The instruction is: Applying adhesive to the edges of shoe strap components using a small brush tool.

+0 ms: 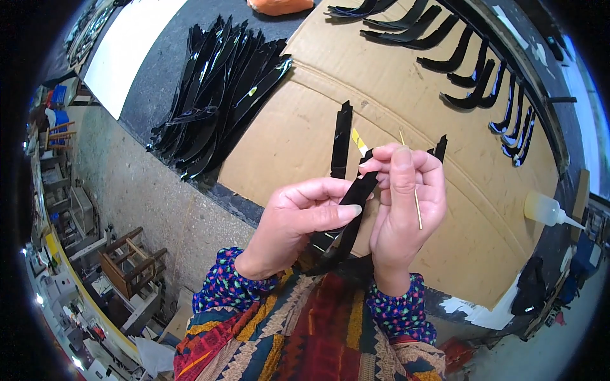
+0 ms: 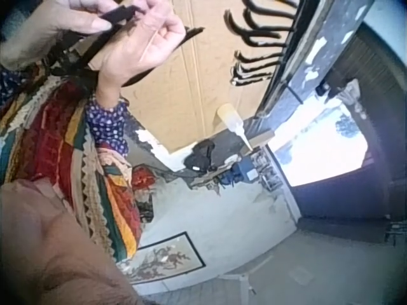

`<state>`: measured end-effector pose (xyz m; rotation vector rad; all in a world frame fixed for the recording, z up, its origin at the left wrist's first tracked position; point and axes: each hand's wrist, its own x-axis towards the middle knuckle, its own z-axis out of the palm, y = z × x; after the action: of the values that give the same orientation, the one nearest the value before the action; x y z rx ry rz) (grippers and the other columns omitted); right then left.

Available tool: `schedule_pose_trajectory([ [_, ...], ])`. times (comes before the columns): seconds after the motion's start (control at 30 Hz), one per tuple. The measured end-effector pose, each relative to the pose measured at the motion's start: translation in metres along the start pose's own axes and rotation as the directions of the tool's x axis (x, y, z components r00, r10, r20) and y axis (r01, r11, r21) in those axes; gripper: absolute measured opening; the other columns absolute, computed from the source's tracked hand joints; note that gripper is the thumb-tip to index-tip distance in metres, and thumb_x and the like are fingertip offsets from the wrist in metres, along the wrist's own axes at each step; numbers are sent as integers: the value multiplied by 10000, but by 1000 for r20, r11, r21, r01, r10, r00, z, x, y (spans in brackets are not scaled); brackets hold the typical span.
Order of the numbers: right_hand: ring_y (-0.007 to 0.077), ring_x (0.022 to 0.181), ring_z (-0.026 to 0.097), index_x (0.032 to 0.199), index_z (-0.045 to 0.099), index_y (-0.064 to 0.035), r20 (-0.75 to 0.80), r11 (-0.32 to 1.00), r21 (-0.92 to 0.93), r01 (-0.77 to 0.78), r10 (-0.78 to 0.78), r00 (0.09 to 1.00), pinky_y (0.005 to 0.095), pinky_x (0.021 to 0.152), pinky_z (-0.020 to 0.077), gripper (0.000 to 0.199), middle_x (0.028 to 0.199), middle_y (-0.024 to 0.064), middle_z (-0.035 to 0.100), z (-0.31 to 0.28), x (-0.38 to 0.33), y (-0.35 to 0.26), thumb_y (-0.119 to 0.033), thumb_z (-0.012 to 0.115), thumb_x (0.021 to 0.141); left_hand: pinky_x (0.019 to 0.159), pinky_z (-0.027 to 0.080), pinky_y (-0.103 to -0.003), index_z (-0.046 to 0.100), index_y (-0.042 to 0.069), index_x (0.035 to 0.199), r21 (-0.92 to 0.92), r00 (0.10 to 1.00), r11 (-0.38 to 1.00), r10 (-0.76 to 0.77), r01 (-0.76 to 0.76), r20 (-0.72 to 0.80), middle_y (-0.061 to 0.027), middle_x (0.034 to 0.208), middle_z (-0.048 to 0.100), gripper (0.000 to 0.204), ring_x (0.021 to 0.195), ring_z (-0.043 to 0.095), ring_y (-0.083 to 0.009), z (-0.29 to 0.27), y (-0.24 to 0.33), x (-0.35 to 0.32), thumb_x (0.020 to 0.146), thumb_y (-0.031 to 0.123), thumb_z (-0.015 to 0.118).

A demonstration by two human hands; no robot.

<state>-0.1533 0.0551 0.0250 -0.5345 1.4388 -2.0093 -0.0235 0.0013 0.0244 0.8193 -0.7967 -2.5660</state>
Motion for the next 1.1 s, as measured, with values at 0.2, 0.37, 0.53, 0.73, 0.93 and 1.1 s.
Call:
schedule_pose_trajectory([
  [0.2, 173, 842, 631, 1061, 489, 23, 65, 998, 68, -16, 11, 998, 268, 757, 515, 157, 1032, 169, 616, -1, -1, 0, -96, 542, 972, 777, 487, -210, 644, -1, 1153, -19, 1000, 1000, 7, -7, -23, -6, 985, 649, 270, 877, 593, -60, 0, 2, -1, 894, 76, 660],
  [0.37, 184, 905, 612, 1072, 471, 12, 150, 998, 65, -22, 12, 989, 291, 832, 500, 229, 1019, 166, 610, 3, -4, -3, 47, 588, 878, 776, 489, -212, 642, -11, 1149, -32, 998, 998, 54, -56, -45, -12, 988, 652, 262, 875, 596, -63, -2, -1, 0, 898, 64, 655],
  [0.53, 129, 818, 617, 1021, 468, -21, 103, 999, -44, -29, 34, 994, 254, 775, 513, 338, 909, 112, 625, 5, -7, -1, 134, 673, 802, 742, 484, -196, 643, -17, 1125, 5, 995, 998, 63, -63, -79, 0, 947, 649, 249, 836, 589, -48, -2, -5, -1, 883, 36, 669],
  [0.73, 99, 690, 603, 954, 460, -42, -34, 985, -157, 72, -78, 996, 215, 650, 503, 338, 789, 60, 602, 7, -9, 7, 100, 722, 794, 647, 401, -168, 658, -4, 1054, 342, 965, 913, 256, -221, -61, 73, 789, 537, 212, 719, 483, -9, 2, -8, 0, 862, 74, 704],
  [0.93, 102, 587, 570, 921, 449, -49, -69, 999, -43, 33, -36, 997, 224, 541, 483, 300, 787, 54, 584, 4, -2, 7, 70, 706, 824, 657, 422, -182, 653, -30, 1054, 95, 996, 992, 91, -89, -24, 50, 829, 576, 224, 740, 502, -11, 3, -17, 0, 863, 76, 703],
  [1.1, 110, 665, 579, 968, 479, -15, -64, 998, 50, 41, -38, 997, 251, 607, 504, 177, 836, 83, 584, -3, 4, 9, -25, 646, 908, 775, 483, -203, 648, -29, 1107, -33, 999, 999, 1, -2, -52, -16, 967, 656, 230, 850, 596, -58, -2, -10, -3, 886, 34, 658],
])
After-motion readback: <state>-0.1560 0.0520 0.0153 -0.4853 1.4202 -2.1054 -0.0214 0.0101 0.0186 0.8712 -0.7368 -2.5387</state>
